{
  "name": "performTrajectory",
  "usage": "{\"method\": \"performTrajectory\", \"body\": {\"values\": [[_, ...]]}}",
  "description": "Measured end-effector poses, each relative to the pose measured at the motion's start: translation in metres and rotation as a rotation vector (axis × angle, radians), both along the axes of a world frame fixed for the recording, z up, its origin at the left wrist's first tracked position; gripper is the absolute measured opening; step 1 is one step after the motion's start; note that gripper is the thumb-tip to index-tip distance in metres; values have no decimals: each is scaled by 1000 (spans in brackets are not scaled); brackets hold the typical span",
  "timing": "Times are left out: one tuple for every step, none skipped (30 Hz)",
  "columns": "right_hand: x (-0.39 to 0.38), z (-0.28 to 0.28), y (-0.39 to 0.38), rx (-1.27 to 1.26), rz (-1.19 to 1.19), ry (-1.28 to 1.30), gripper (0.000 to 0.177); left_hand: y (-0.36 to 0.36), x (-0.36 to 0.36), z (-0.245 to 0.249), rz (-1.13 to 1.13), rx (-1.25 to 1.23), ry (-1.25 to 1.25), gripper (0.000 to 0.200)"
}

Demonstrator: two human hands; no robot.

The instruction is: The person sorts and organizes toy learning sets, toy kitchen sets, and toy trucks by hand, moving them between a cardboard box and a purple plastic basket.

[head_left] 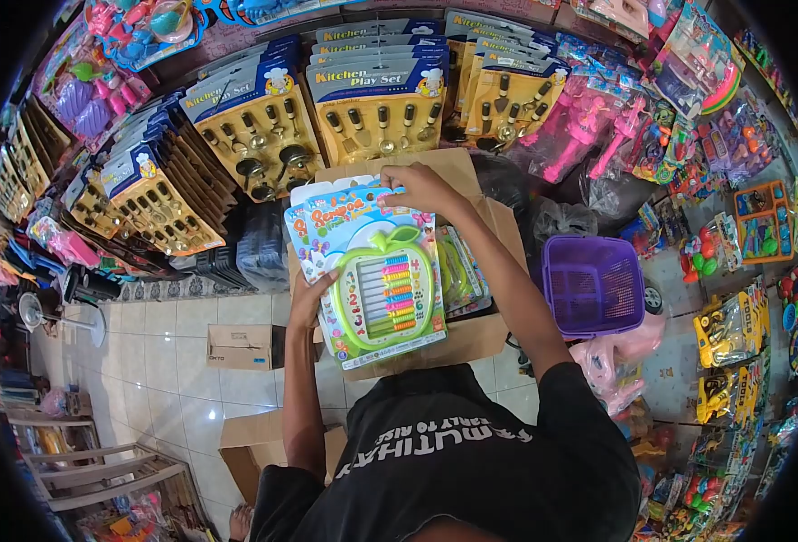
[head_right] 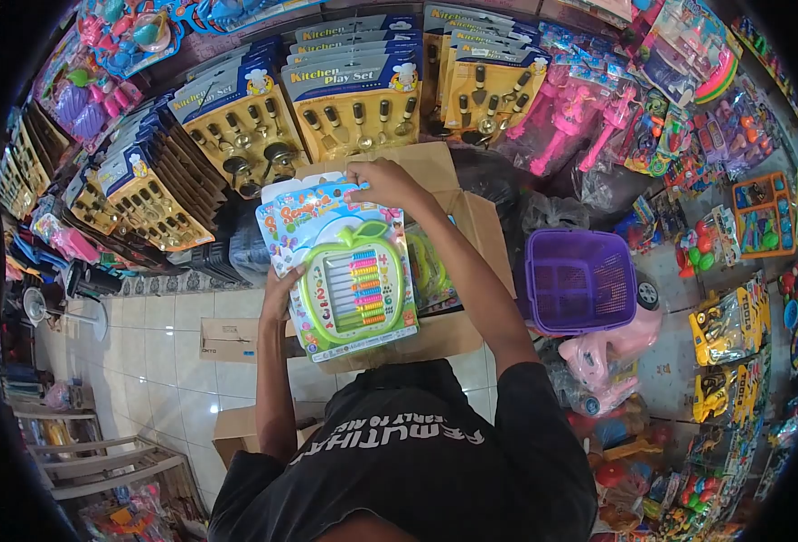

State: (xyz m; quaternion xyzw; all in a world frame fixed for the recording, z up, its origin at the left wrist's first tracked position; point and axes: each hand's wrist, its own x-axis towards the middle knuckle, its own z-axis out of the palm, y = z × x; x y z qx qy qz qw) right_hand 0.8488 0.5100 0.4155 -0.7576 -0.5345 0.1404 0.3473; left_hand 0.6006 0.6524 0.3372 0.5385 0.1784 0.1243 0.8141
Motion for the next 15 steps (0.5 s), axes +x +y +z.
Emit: {"method": "performTrajectory", "body": {"values": [[0, 1, 3, 62, -31, -58, 34, -1, 3, 0, 41, -16, -31, 37], [-1, 2, 4, 124, -63, -116, 33, -3, 6, 0, 81, -34, -61, 34], [0, 2, 5, 122, -69, -114, 33, -4, 8, 1, 75, -36, -59, 34], [2, 3, 5, 142, -70, -165, 36, -6, 10, 2, 130, 6, -48, 32], [2, 2, 5, 163, -71, -214, 41, -7, 11, 2, 184, 49, -36, 31], [-2, 3, 3, 161, -77, -210, 41, -4, 11, 1, 158, 39, -4, 35], [-9, 3, -1, 290, -184, -368, 49, -5, 12, 0, 152, 38, 0, 35], [-18, 2, -5, 419, -292, -527, 57, -5, 12, -2, 166, 23, 0, 36], [-24, 0, -14, 417, -298, -528, 57, -5, 13, -3, 181, 9, -2, 37], [-30, -4, -27, 432, -383, -444, 64, -8, 14, 2, 174, 10, -2, 37], [-38, -8, -41, 446, -466, -357, 70, -13, 14, 7, 232, -24, -8, 38], [-46, -20, -54, 447, -472, -358, 70, -17, 15, 13, 288, -58, -14, 38], [-55, -39, -69, 397, -486, -66, 74, -19, 17, 17, 277, -57, -12, 38], [-66, -52, -82, 340, -498, 230, 78, -22, 17, 20, 273, -75, -40, 39], [-78, -48, -95, 337, -517, 233, 78, -25, 20, 20, 266, -95, -68, 39]]}}
